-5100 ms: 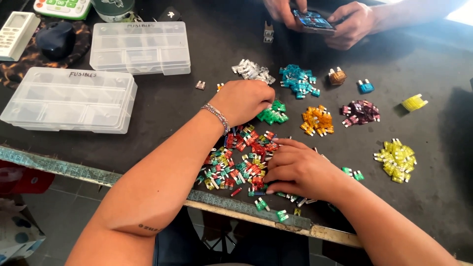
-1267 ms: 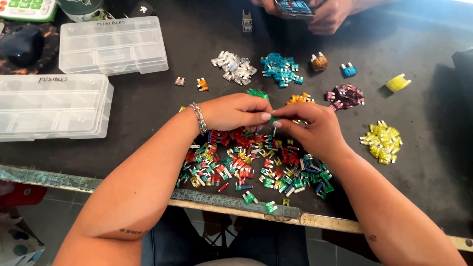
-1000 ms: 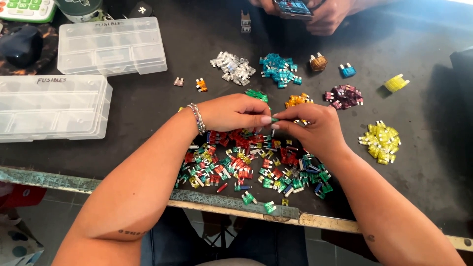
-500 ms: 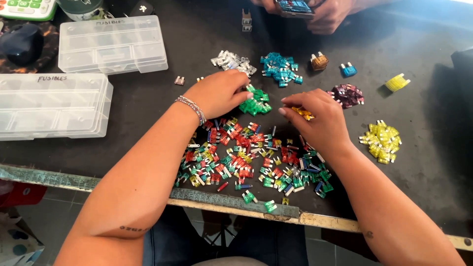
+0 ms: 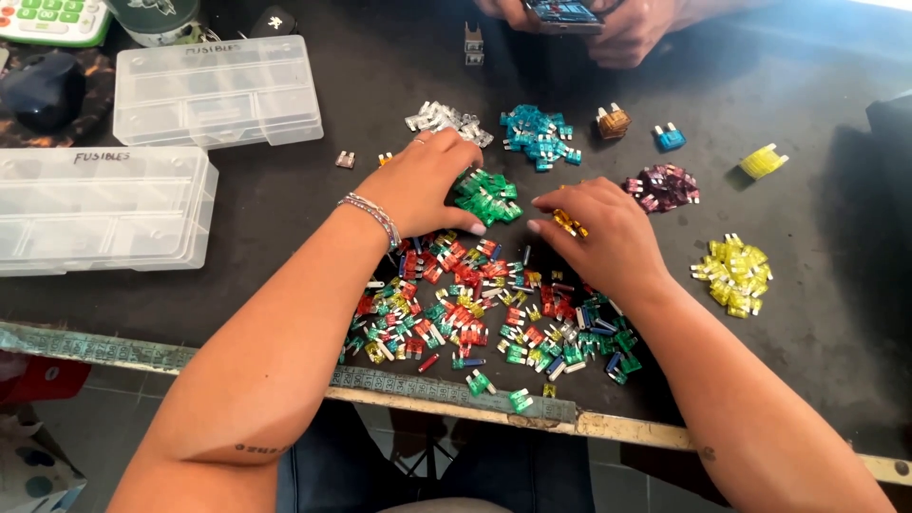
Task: The person sorts a large pile of multicolored automotive blade fuses on a black table, separating them by color into small piles. A second person is visible across the table using a phone.
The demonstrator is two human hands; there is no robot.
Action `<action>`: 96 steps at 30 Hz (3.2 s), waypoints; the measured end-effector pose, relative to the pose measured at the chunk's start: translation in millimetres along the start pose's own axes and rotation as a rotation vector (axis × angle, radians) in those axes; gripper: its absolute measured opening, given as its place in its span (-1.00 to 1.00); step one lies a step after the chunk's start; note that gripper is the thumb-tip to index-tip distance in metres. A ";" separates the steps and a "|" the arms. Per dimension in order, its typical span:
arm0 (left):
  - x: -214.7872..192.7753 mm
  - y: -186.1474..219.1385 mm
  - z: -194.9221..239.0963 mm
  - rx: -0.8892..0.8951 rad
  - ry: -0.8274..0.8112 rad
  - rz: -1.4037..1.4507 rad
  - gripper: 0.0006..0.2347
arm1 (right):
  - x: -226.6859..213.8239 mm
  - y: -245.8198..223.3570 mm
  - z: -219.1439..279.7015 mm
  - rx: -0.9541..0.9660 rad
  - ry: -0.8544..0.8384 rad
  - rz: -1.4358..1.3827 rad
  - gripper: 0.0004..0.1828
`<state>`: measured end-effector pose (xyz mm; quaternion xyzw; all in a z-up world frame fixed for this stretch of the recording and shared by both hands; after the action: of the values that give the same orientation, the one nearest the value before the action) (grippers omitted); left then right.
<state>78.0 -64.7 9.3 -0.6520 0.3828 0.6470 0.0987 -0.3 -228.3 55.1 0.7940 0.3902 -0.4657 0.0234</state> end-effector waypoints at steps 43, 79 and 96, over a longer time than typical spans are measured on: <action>23.1 26.1 -6.8 0.118 -0.035 -0.015 -0.48 | 40.1 13.2 6.3 -0.045 -0.101 0.203 -0.84; -12.6 -8.4 185.9 -0.335 -0.132 0.006 0.02 | -72.1 21.9 153.4 0.438 -0.166 0.101 -0.51; -1.7 35.9 140.4 0.013 -0.074 0.026 -0.11 | -52.4 5.5 148.2 0.137 -0.176 0.307 -0.68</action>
<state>-52.2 -1.1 3.9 -0.6220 0.3916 0.6693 0.1085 -117.4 -322.9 9.2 0.8000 0.2282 -0.5499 0.0741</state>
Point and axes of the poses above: each hand's wrist, its own z-axis away from the middle knuckle, its own x-axis out of the palm, y = z × x, the point moved 10 cm from there along -z, towards the middle knuckle, and after that the axes turned 1 degree about z, right-handed, at the moved point
